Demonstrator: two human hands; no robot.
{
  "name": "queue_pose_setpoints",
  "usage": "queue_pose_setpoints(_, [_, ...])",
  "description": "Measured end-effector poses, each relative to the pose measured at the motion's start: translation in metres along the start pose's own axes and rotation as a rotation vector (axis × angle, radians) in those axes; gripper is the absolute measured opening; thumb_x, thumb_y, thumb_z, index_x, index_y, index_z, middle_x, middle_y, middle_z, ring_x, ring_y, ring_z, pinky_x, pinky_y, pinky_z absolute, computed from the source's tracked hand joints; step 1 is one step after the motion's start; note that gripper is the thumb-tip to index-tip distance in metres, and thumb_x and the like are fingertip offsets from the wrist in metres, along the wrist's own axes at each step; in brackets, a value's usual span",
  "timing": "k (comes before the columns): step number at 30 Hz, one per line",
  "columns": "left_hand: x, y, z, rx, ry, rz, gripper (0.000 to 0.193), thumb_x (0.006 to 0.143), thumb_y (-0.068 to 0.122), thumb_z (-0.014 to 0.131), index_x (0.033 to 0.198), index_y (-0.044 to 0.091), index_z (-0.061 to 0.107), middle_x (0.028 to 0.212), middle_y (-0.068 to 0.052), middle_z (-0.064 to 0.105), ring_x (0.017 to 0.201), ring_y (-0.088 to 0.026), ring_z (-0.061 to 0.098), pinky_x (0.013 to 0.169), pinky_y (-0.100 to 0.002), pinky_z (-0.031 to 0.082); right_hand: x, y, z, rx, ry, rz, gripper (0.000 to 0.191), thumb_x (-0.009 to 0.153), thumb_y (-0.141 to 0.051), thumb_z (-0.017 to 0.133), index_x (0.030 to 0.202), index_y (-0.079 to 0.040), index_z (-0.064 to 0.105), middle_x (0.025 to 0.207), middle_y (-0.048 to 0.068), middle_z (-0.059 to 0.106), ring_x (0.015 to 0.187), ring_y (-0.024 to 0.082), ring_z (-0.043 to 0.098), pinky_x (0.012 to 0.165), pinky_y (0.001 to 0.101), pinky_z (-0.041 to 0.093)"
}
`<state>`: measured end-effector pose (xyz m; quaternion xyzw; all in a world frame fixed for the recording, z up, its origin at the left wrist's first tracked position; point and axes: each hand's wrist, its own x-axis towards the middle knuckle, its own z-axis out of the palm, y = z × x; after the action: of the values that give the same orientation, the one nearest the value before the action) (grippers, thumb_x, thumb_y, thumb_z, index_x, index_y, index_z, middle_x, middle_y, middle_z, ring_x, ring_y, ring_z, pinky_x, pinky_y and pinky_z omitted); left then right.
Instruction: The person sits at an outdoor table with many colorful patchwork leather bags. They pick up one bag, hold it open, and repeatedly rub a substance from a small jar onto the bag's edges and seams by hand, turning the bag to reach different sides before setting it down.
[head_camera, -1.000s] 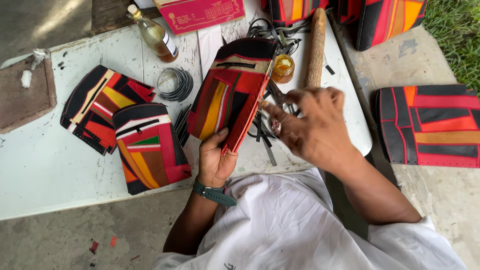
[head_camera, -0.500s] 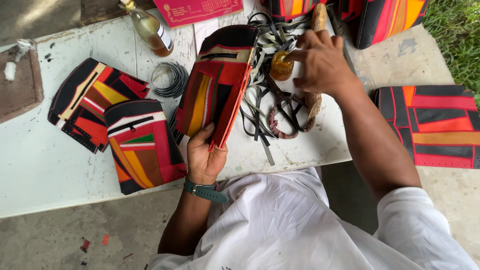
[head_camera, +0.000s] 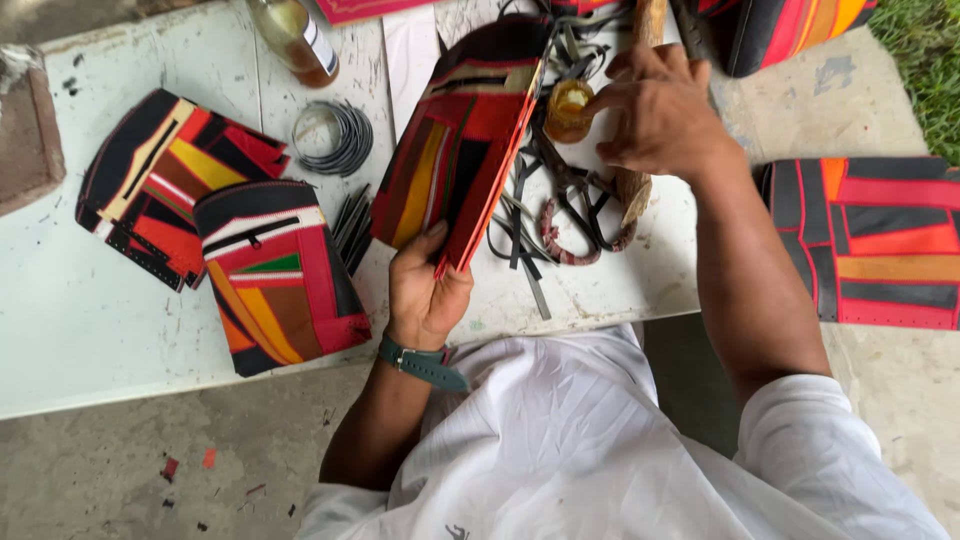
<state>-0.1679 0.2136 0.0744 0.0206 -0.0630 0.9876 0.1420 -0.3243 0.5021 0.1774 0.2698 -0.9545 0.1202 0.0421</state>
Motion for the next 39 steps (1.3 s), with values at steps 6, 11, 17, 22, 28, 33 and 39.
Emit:
queue_pose_setpoints(6, [0.015,-0.010,0.001,0.149,0.093,0.082,0.029,0.106,0.001,0.050,0.132,-0.010,0.055,0.127,-0.023,0.067,0.116,-0.030,0.069,0.104,-0.040,0.059,-0.060,-0.038,-0.026,1.171,0.147,-0.355,0.059,0.078,-0.011,0.089,0.134,-0.016,0.069,0.137,0.005,0.051,0.131,0.021,0.049,0.125,0.0352,0.035])
queue_pose_setpoints(11, [0.024,-0.016,0.006,0.185,0.101,0.095,0.029,0.106,0.000,0.051,0.133,-0.010,0.054,0.128,-0.023,0.065,0.116,-0.030,0.069,0.105,-0.040,0.058,-0.085,-0.081,-0.031,0.889,0.019,-0.410,0.072,0.069,-0.005,0.086,0.138,-0.015,0.067,0.121,0.006,0.054,0.118,0.021,0.054,0.102,0.0339,0.046])
queue_pose_setpoints(17, [0.025,-0.010,0.002,0.302,0.104,0.138,0.029,0.104,0.000,0.052,0.130,-0.011,0.057,0.123,-0.023,0.068,0.112,-0.029,0.070,0.100,-0.038,0.060,-0.100,-0.111,-0.036,0.579,0.150,-0.474,0.066,0.070,-0.012,0.083,0.134,-0.019,0.069,0.116,0.005,0.056,0.114,0.025,0.053,0.099,0.0401,0.040])
queue_pose_setpoints(22, [0.021,-0.006,0.002,0.310,0.095,0.179,0.024,0.107,-0.003,0.053,0.129,-0.009,0.058,0.121,-0.021,0.069,0.109,-0.029,0.072,0.097,-0.039,0.061,-0.113,-0.134,-0.045,0.373,0.293,-0.514,0.055,0.080,-0.015,0.081,0.133,-0.025,0.069,0.120,0.004,0.056,0.117,0.027,0.052,0.099,0.0440,0.036])
queue_pose_setpoints(28, [0.012,-0.010,0.012,0.199,0.000,0.063,0.030,0.106,-0.003,0.052,0.134,-0.012,0.055,0.129,-0.025,0.066,0.117,-0.033,0.069,0.098,-0.040,0.059,-0.103,-0.127,-0.049,-0.061,0.486,-0.248,0.062,0.088,-0.016,0.078,0.149,-0.024,0.066,0.138,0.010,0.056,0.124,0.035,0.047,0.099,0.0519,0.031])
queue_pose_setpoints(33, [0.010,-0.013,0.018,0.195,0.084,0.063,0.036,0.102,-0.002,0.052,0.136,-0.013,0.051,0.133,-0.027,0.062,0.123,-0.033,0.065,0.111,-0.044,0.055,-0.098,-0.115,-0.054,-0.150,0.465,-0.261,0.070,0.086,-0.015,0.078,0.153,-0.029,0.064,0.142,0.012,0.055,0.129,0.035,0.046,0.104,0.0511,0.031])
queue_pose_setpoints(39, [0.011,-0.011,0.018,0.131,0.067,0.044,0.033,0.104,-0.001,0.053,0.135,-0.013,0.051,0.131,-0.027,0.063,0.121,-0.033,0.067,0.109,-0.041,0.056,-0.096,-0.116,-0.055,-0.061,0.503,-0.387,0.067,0.085,-0.020,0.084,0.148,-0.031,0.064,0.137,0.009,0.057,0.122,0.031,0.049,0.100,0.0489,0.032])
